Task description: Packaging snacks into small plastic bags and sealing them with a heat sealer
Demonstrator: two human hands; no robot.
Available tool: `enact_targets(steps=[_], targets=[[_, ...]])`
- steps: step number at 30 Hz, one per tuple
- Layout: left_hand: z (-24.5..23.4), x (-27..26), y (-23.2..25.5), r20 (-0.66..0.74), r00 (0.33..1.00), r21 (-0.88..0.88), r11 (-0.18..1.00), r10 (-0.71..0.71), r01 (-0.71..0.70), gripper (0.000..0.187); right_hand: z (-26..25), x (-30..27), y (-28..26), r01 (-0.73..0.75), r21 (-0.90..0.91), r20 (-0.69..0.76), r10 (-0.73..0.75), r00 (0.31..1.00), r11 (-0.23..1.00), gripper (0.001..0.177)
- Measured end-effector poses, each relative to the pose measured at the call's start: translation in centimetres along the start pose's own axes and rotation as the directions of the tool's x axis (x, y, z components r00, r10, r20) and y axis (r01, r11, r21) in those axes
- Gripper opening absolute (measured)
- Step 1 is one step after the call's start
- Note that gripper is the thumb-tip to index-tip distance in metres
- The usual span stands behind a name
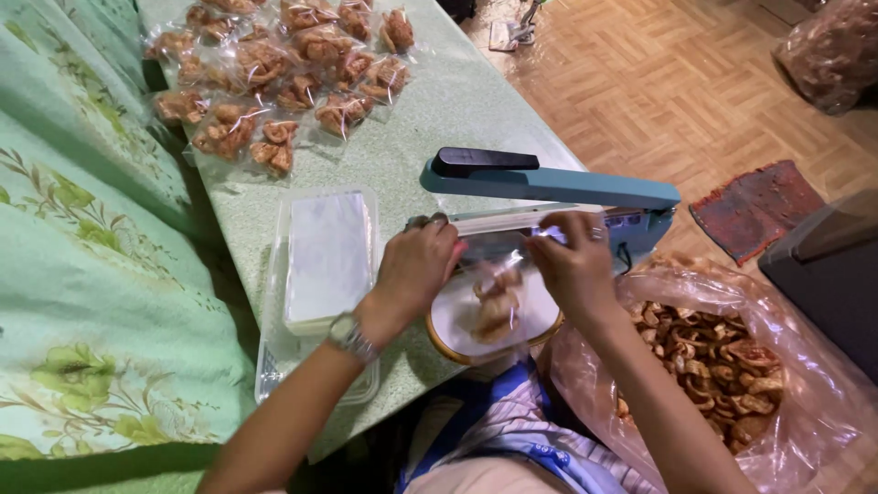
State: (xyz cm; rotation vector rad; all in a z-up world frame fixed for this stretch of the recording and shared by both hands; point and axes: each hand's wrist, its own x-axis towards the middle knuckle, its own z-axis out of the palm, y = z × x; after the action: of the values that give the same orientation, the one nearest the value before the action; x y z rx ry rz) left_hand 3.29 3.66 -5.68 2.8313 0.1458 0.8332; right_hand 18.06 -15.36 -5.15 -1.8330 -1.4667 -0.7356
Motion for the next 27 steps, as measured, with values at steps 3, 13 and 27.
enact_targets(steps=[3,13,27], targets=[[4.0,0.9,-2.1,0.027,0.998,0.233,0.970,0.061,-0.066,0.013,4.8,-1.3,2.6,0.162,-0.365,0.025,-0.165,0.986,0.917,0.015],[6.8,2.0,-5.4,-0.089,0.994,0.100,0.992,-0.061,0.070,0.016,7.0,-0.9,3.9,0.198,-0.462,0.150,-0.144,0.978,0.864,0.008],[2.9,6.7,-8.0,0.614,0.770,-0.565,0.779,0.176,0.272,0.034,3.4,0.5,0.3,0.037,-0.526,0.383,0.198,0.902,0.849,0.026]])
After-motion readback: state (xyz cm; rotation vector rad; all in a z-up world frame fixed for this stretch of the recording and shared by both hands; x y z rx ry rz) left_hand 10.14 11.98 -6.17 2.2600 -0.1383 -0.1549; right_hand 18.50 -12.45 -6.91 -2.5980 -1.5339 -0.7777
